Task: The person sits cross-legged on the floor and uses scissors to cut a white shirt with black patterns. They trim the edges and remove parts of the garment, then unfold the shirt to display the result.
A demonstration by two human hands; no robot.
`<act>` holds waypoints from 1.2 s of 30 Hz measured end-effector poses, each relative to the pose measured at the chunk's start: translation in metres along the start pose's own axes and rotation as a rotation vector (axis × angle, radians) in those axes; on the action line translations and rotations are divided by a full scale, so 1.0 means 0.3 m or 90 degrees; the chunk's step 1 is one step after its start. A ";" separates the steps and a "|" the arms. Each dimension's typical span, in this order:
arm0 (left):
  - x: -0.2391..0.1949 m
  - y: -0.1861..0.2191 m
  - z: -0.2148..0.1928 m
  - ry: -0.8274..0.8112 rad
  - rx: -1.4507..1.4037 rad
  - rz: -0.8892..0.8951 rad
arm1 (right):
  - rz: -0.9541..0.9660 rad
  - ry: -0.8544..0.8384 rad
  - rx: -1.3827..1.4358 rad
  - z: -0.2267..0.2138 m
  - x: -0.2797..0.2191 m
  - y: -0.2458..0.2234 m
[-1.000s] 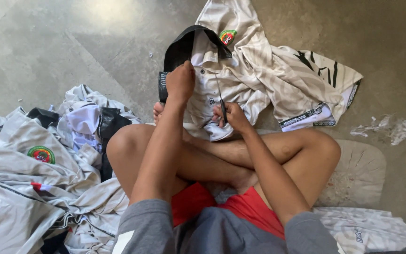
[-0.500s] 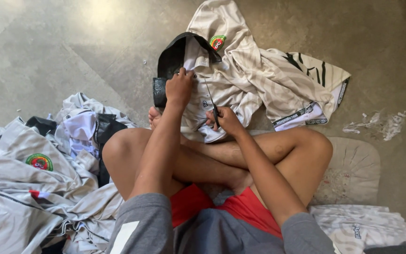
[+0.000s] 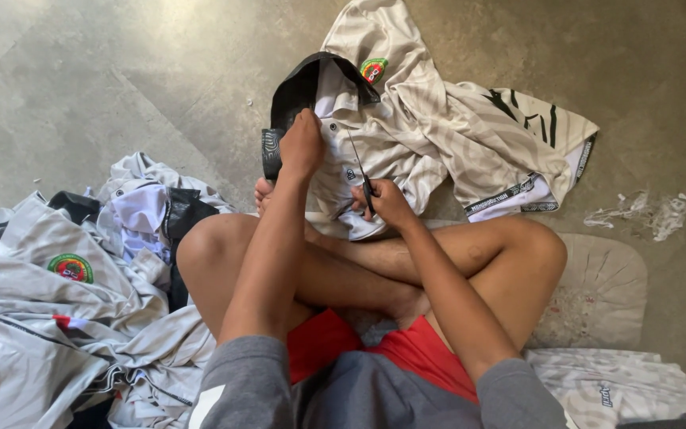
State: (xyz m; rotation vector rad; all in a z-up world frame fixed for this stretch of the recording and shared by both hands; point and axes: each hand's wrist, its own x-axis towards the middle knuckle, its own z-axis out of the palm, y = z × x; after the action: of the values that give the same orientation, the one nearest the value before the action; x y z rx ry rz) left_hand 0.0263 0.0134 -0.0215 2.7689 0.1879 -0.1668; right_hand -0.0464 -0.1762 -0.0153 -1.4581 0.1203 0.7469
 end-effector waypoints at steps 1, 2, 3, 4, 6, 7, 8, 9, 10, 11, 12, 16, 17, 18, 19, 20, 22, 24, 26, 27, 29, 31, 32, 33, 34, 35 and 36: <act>0.000 0.001 -0.003 0.000 0.002 -0.001 | 0.000 -0.002 0.001 0.012 -0.018 -0.032; 0.000 0.003 -0.006 -0.021 -0.029 -0.007 | 0.034 -0.017 0.033 0.025 -0.037 -0.064; -0.006 -0.001 -0.011 -0.043 -0.058 -0.016 | 0.069 -0.036 0.066 0.043 -0.058 -0.095; -0.011 0.001 -0.014 -0.043 -0.055 -0.019 | 0.070 -0.040 0.068 0.032 -0.053 -0.100; -0.020 0.003 -0.015 -0.007 -0.073 0.019 | 0.127 -0.096 0.146 0.015 -0.042 -0.106; -0.021 0.010 -0.019 -0.008 -0.072 0.022 | 0.127 -0.093 0.149 0.014 -0.040 -0.104; -0.023 0.016 -0.023 -0.006 -0.077 0.024 | 0.146 -0.115 0.157 0.014 -0.037 -0.101; -0.026 0.019 -0.028 -0.003 -0.082 0.024 | 0.167 -0.139 0.164 0.017 -0.034 -0.098; -0.025 0.030 -0.053 -0.005 -0.081 0.025 | 0.167 -0.138 0.166 0.018 -0.018 -0.088; -0.035 0.039 -0.076 -0.012 -0.120 0.018 | 0.179 -0.143 0.170 0.018 -0.007 -0.076; -0.044 0.048 -0.099 -0.020 -0.160 0.012 | 0.190 -0.149 0.174 0.020 0.004 -0.063; -0.038 0.049 -0.111 -0.003 -0.183 0.011 | 0.235 -0.167 0.228 0.005 0.071 0.014; -0.034 0.056 -0.120 -0.011 -0.209 0.007 | 0.236 -0.189 0.268 -0.005 0.091 0.028; -0.029 0.062 -0.129 -0.018 -0.235 0.004 | 0.237 -0.211 0.308 -0.016 0.110 0.043; -0.028 0.065 -0.126 -0.019 -0.236 0.004 | 0.237 -0.210 0.308 -0.017 0.122 0.040; -0.027 0.067 -0.124 -0.026 -0.251 -0.005 | 0.238 -0.222 0.323 -0.017 0.134 0.037; -0.029 0.071 -0.130 -0.032 -0.265 -0.018 | 0.239 -0.238 0.337 -0.008 0.161 0.035; -0.040 0.079 -0.144 -0.029 -0.284 -0.016 | 0.215 -0.220 0.360 0.007 0.182 0.042; -0.038 0.077 -0.143 -0.033 -0.284 -0.017 | 0.208 -0.218 0.362 0.023 0.189 0.024; -0.037 0.079 -0.142 -0.039 -0.286 -0.017 | 0.201 -0.214 0.364 0.028 0.192 0.014; -0.040 0.086 -0.158 -0.042 -0.294 -0.013 | 0.205 -0.197 0.387 0.039 0.205 0.015; -0.044 0.091 -0.170 -0.045 -0.302 -0.009 | 0.210 -0.180 0.410 0.053 0.201 0.005; -0.043 0.093 -0.175 -0.048 -0.297 -0.014 | 0.211 -0.164 0.426 0.060 0.193 -0.006; -0.043 0.097 -0.179 -0.052 -0.293 -0.018 | 0.211 -0.146 0.442 0.065 0.183 -0.018; -0.044 0.096 -0.175 -0.053 -0.294 -0.018 | 0.212 -0.145 0.443 0.067 0.178 -0.022; -0.043 0.096 -0.173 -0.049 -0.292 -0.013 | 0.215 -0.142 0.456 0.070 0.175 -0.027; -0.042 0.095 -0.171 -0.044 -0.290 -0.008 | 0.219 -0.140 0.470 0.072 0.172 -0.033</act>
State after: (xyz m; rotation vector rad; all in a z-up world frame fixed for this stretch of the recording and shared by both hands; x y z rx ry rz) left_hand 0.0229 0.0041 0.0377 2.3069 0.1973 -0.1954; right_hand -0.0092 -0.1358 -0.0298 -0.6521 0.4371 1.0010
